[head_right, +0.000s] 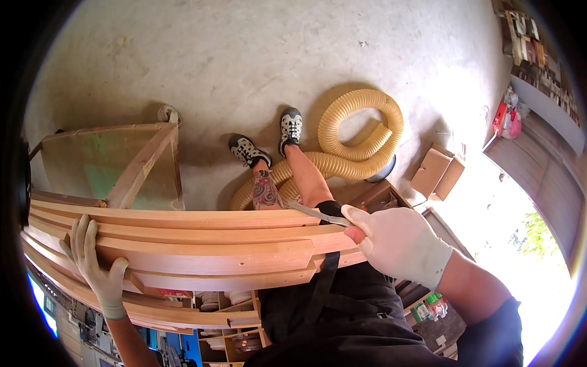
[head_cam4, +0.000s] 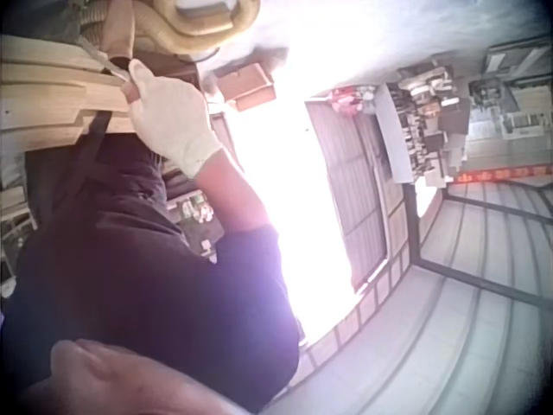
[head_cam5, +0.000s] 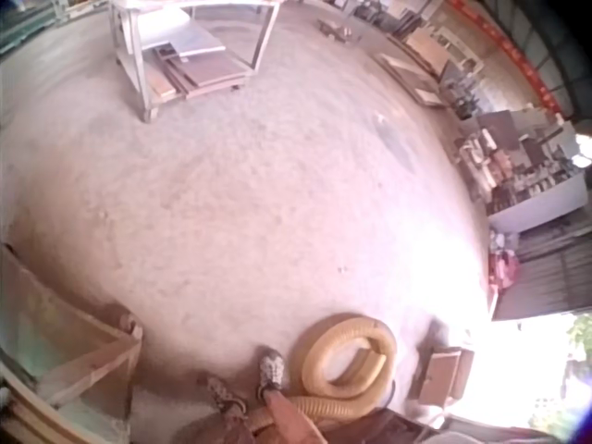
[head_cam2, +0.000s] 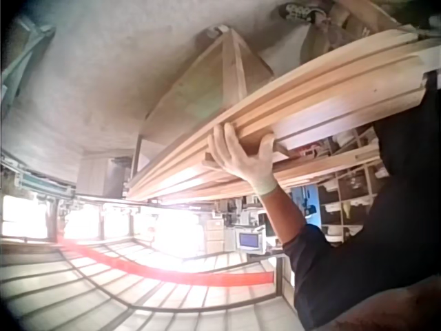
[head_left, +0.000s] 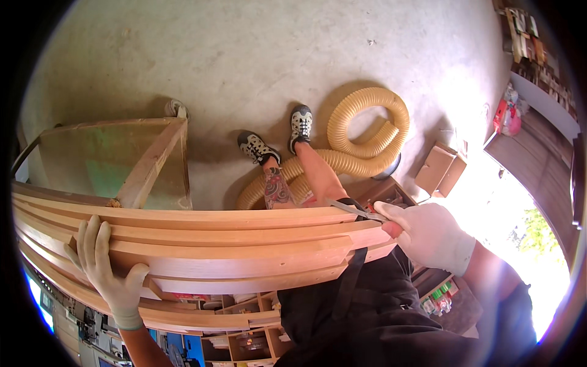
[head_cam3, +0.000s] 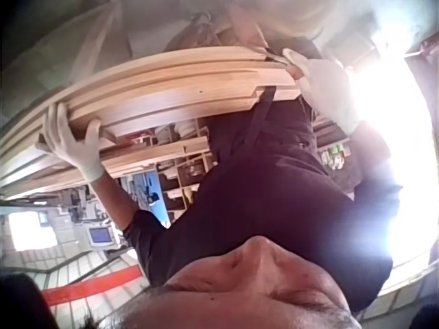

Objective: The person picks up a wooden board and moves it near a large machine, then uses a hand tool to scrape the edges of a wooden component.

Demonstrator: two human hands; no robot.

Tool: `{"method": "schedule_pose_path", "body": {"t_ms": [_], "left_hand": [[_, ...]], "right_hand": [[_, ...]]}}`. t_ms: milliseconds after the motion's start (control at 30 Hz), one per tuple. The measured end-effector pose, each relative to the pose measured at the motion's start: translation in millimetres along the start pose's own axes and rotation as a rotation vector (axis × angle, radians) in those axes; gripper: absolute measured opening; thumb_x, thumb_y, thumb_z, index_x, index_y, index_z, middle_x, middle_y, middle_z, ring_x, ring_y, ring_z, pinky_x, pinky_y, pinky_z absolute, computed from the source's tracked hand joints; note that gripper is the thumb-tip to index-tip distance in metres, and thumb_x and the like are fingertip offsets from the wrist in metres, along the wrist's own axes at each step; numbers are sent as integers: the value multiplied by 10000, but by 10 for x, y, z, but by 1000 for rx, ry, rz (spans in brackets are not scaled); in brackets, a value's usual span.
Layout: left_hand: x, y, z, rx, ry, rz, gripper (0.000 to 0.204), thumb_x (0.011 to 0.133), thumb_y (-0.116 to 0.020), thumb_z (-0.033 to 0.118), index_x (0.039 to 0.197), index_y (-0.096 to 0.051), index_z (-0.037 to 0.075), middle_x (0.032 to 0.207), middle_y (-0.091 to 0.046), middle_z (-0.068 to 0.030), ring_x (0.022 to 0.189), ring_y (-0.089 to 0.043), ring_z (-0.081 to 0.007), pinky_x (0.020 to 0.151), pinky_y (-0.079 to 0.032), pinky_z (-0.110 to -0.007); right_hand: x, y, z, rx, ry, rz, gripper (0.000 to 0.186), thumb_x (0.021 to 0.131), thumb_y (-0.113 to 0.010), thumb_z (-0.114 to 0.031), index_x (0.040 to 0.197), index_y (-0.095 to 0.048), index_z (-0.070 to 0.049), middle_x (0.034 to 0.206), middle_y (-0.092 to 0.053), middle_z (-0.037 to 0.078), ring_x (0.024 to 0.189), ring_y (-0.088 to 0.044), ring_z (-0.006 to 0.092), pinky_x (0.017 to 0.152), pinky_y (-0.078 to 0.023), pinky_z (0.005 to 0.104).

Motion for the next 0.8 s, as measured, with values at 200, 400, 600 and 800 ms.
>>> {"method": "schedule_pose_path", "body": {"t_ms": [200,400,600,800], "left_hand": [[4,15,-17,15,-3,-5,925,806,-583,817,1381,-609,93,1444,-584,-152,1408,-474,-385,1242,-139,-606],[15,5,-6,7,-23,9,896,807,-604,756,1377,-606,64,1454,-581,-150,1414,-471,-381,1251,-141,-591],[-29,5,-24,7,-31,16,844,793,-639,634,1386,-594,35,1454,-578,-158,1425,-461,-375,1256,-132,-591],[60,18,39,-46,-35,56,837,768,-680,607,1390,-589,54,1455,-578,-143,1426,-453,-384,1251,-118,-614]], "right_hand": [[18,-34,57,52,64,31,426,1056,-488,-369,1339,-616,-78,750,-673,141,729,-672,358,667,-515,477],[331,-152,245,26,-149,-67,397,1046,-495,-335,1307,-652,-80,937,-732,189,861,-714,361,751,-549,481],[205,-112,451,371,-183,116,433,1004,-593,-322,1351,-627,-65,1028,-745,166,933,-717,338,848,-551,422],[3,-672,847,781,-82,223,465,922,-747,-252,1297,-633,-1,920,-712,51,783,-656,155,730,-528,313]]}}
Point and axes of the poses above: each hand's wrist, its own x-axis towards the middle knuckle, its own y-axis out of the back of the hand, z = x × y, the point moved 6 cm from there along x, towards the middle knuckle
